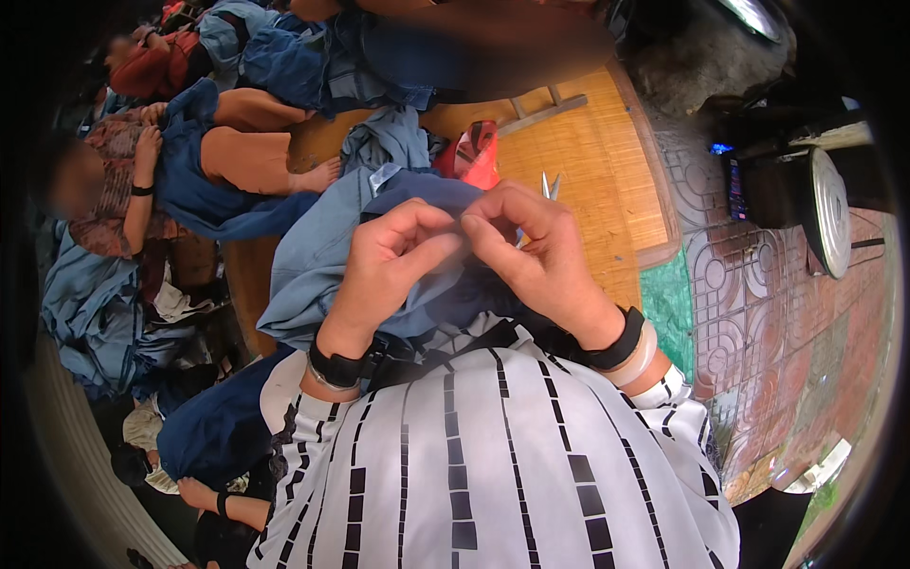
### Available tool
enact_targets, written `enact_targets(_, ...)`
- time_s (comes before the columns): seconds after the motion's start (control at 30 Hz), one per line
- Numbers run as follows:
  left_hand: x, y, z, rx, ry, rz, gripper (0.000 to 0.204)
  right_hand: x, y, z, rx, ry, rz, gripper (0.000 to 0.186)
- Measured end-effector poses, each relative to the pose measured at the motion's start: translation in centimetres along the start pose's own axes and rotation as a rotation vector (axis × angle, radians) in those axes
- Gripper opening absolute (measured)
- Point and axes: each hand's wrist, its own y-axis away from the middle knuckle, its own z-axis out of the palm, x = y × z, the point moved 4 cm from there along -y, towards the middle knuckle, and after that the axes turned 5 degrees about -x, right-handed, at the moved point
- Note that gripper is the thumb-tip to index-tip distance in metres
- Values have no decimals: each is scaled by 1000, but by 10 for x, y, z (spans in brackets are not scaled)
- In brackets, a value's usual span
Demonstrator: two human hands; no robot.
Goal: Trimming loose threads and excess fabric from denim garments using scissors.
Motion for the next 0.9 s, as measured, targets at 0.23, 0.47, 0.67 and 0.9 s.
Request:
enact_targets(0.23, 3, -7, -1, 30, -145, 224, 9, 19, 0, -17, 170, -327, 211, 11)
enact_targets(0.47, 8, -5, 3, 11, -93, 137, 8, -7, -10, -10, 51, 92, -158, 17)
enact_targets(0.67, 13, -4, 5, 28, -147, 133, 6, -10, -13, -5, -106, 164, -155, 17)
enact_targets(0.9, 4, -4, 3, 69, -134, 76, 6, 1, -7, -13, 21, 44, -29, 11)
